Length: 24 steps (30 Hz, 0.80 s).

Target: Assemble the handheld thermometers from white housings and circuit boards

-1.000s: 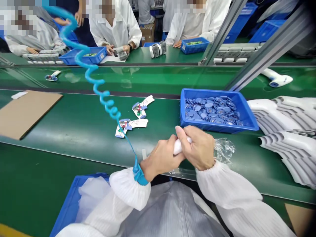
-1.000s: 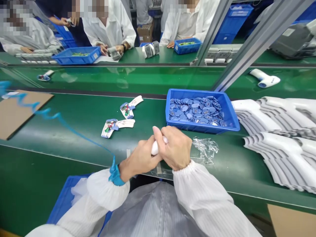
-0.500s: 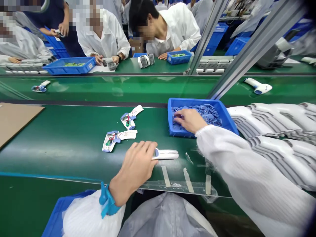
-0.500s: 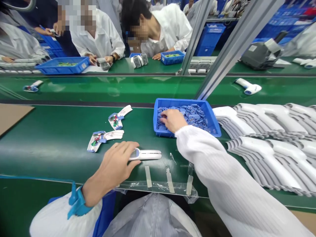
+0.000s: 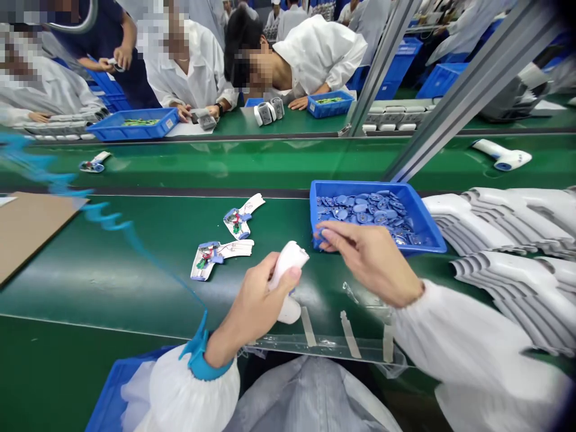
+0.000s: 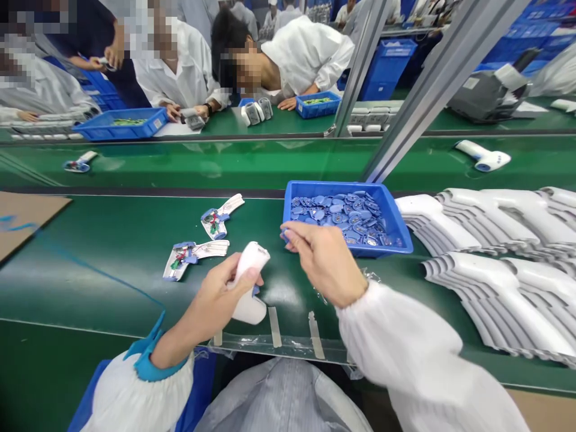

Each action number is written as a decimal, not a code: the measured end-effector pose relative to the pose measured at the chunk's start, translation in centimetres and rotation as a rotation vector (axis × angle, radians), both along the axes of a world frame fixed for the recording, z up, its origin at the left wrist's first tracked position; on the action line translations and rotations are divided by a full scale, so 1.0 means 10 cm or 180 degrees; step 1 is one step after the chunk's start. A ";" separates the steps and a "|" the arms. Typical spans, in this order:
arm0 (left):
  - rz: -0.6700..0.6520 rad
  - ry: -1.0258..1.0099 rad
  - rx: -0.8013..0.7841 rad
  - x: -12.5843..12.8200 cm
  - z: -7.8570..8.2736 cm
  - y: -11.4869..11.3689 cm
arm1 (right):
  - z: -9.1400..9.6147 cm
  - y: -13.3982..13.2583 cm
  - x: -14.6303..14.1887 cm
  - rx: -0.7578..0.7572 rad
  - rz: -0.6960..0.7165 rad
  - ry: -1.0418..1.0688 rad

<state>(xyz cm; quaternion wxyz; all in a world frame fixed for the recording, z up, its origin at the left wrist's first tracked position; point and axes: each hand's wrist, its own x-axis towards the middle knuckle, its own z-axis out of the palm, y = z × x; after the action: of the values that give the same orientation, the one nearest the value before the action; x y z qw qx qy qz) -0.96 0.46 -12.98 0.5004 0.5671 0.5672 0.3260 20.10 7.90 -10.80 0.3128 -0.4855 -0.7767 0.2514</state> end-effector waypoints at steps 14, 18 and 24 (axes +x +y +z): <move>-0.0494 0.0224 -0.0180 0.12 0.07 -0.07 | -0.12 -0.56 -0.04 0.0507 -0.0565 0.0522; -0.0564 0.0279 -0.0167 0.13 0.10 -0.08 | -0.12 -0.63 -0.09 0.0246 -0.0468 0.0604; -0.0896 0.0752 0.0189 0.13 0.19 -0.07 | -0.06 -0.63 -0.03 0.0072 -0.0343 0.0234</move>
<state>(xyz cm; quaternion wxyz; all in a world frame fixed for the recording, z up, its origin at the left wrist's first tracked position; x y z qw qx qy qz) 0.32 -0.26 -11.13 0.4540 0.6897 0.5272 0.2006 19.81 1.60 -11.38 0.3598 -0.5135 -0.7402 0.2430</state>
